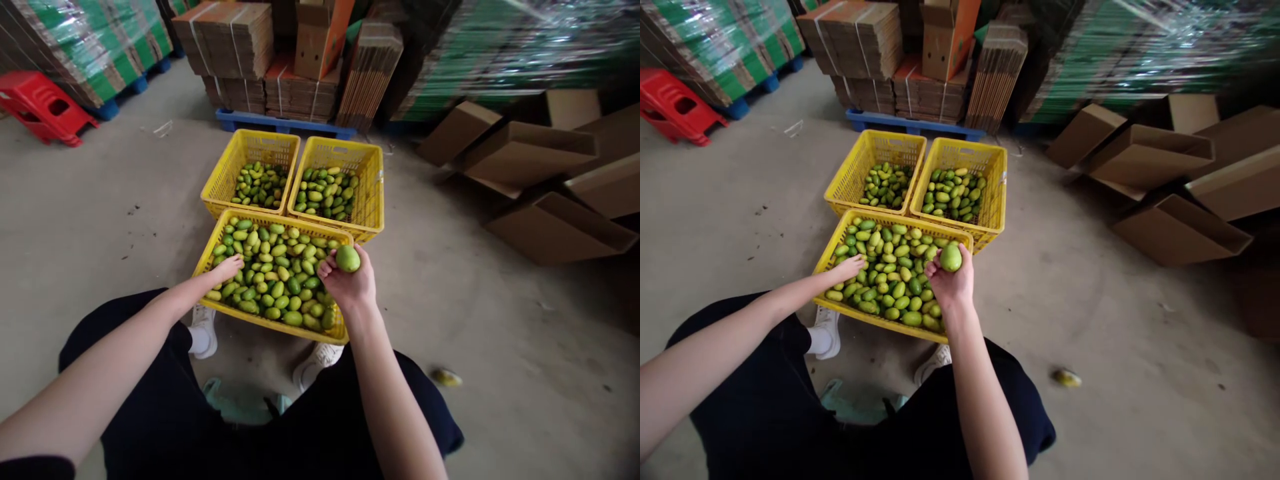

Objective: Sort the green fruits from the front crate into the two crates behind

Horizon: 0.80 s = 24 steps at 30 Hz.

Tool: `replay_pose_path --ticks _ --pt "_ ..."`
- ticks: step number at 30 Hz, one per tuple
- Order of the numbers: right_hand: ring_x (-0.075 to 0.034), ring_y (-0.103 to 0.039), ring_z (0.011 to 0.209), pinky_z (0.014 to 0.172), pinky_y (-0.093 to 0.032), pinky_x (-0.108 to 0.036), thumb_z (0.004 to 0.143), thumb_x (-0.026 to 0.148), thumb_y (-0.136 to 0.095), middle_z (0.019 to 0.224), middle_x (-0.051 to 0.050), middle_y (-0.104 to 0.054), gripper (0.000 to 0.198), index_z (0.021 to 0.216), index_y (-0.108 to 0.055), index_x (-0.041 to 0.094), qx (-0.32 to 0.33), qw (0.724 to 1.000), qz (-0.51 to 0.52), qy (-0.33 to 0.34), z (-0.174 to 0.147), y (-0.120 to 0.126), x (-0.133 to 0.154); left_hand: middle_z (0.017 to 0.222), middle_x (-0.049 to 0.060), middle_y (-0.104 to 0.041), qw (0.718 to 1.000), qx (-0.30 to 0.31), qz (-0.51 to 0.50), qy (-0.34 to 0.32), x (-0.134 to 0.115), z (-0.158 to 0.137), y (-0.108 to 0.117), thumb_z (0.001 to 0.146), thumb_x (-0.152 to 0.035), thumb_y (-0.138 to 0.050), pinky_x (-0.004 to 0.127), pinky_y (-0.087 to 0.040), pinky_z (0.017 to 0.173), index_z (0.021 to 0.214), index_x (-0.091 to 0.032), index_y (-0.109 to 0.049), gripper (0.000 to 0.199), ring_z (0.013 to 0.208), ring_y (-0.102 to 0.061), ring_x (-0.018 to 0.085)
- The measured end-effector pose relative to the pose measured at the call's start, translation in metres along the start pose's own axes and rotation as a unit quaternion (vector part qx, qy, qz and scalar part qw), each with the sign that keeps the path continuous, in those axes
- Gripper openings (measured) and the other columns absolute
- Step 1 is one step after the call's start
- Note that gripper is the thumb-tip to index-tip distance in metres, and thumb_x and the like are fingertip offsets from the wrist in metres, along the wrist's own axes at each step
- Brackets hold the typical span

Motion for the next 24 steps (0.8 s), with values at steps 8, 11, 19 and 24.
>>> replay_pose_path --ticks 8,11,19,24 --pt "-0.013 -0.042 0.049 0.045 -0.039 -0.025 0.088 0.052 -0.045 0.052 0.002 -0.044 0.036 0.071 -0.053 0.021 0.05 0.999 -0.008 -0.005 0.0 -0.016 -0.008 0.102 0.011 -0.067 0.984 -0.154 -0.086 0.039 -0.018 -0.045 0.045 0.072 -0.012 -0.07 0.044 -0.044 0.099 0.092 -0.018 -0.061 0.023 0.104 -0.06 0.027" --pt "-0.012 -0.042 0.045 0.041 -0.035 -0.024 0.083 0.057 -0.055 0.055 0.001 -0.051 0.037 0.072 -0.054 0.021 0.104 0.992 -0.067 -0.005 -0.003 -0.03 -0.015 0.099 0.007 -0.064 0.905 -0.298 -0.279 0.118 -0.042 -0.061 0.09 0.068 -0.03 -0.079 0.039 -0.051 0.084 0.094 -0.019 -0.055 0.037 0.091 -0.063 0.024" --pt "-0.008 -0.039 0.044 0.039 -0.021 -0.019 0.065 0.05 -0.073 0.061 0.002 -0.06 0.038 0.08 -0.055 0.021 0.162 0.962 -0.216 0.045 -0.024 -0.048 -0.031 0.096 0.001 -0.068 0.535 -0.249 -0.805 -0.061 -0.123 -0.075 0.181 0.062 -0.031 -0.086 0.026 -0.054 0.077 0.107 -0.02 -0.062 0.051 0.082 -0.067 0.013" --pt "-0.007 -0.042 0.051 0.046 -0.031 -0.021 0.066 0.026 -0.071 0.071 0.004 -0.061 0.025 0.084 -0.054 0.022 0.182 0.923 -0.309 0.139 -0.043 -0.056 -0.043 0.087 0.002 -0.072 0.434 -0.175 -0.883 -0.04 -0.134 -0.051 0.161 0.069 -0.022 -0.082 0.028 -0.056 0.082 0.093 -0.016 -0.063 0.031 0.079 -0.069 0.013"
Point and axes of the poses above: each hand's wrist, its own z-axis towards the middle knuckle, its own y-axis out of the back of the hand, x = y × z, the point moved 6 cm from there along z, towards the middle knuckle
